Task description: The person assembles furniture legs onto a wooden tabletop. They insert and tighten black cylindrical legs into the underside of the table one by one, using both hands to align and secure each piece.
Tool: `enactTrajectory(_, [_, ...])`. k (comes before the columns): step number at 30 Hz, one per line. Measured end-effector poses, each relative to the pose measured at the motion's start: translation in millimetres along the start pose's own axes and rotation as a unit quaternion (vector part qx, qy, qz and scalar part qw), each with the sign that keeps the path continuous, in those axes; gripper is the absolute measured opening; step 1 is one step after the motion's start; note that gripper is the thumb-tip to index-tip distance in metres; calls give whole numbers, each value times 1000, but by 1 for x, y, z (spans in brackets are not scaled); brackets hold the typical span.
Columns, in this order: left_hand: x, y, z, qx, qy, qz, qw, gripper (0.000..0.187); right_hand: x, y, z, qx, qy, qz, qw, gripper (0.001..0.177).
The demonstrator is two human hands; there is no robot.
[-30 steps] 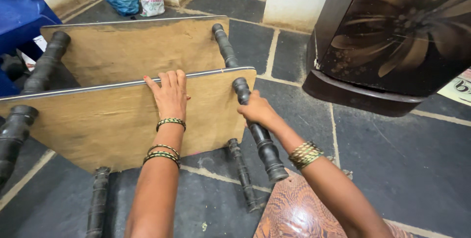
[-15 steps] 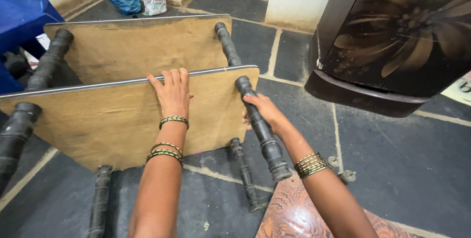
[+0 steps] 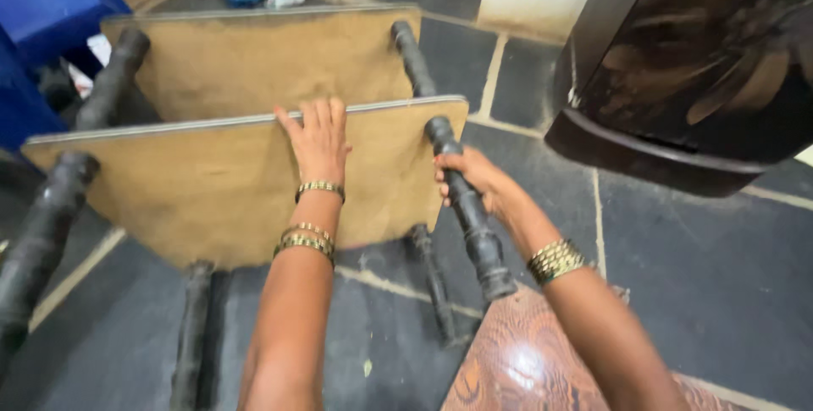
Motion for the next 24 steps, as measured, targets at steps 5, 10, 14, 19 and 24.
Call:
enactTrajectory(5, [6, 4, -14, -4, 26, 3, 1000, 93, 10, -20, -12, 354, 137, 26, 925, 46])
enactTrajectory(10, [4, 3, -13, -13, 23, 4, 1000, 96, 34, -39, -32, 407, 154, 18, 900, 49])
enactTrajectory(14, [3, 6, -16, -24, 31, 5, 999, 96, 34, -32, -26, 308, 140, 75, 938, 44])
enactTrajectory(19, [-1, 6, -26, -17, 0, -15, 1000, 101, 24, -6, -5, 104, 88, 92, 986, 39])
enactTrajectory(24, [-1, 6, -40, -33, 19, -41, 998, 98, 30, 19, -2, -220, -56, -12, 974, 39])
Point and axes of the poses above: each hand's wrist, its own x-axis away from the middle knuckle, its own z-axis out of the back of the hand, y = z × x, the point moved 4 cm from there along -x, towards the middle knuckle, and after that the axes turned 7 degrees about z, right-handed, at the moved point
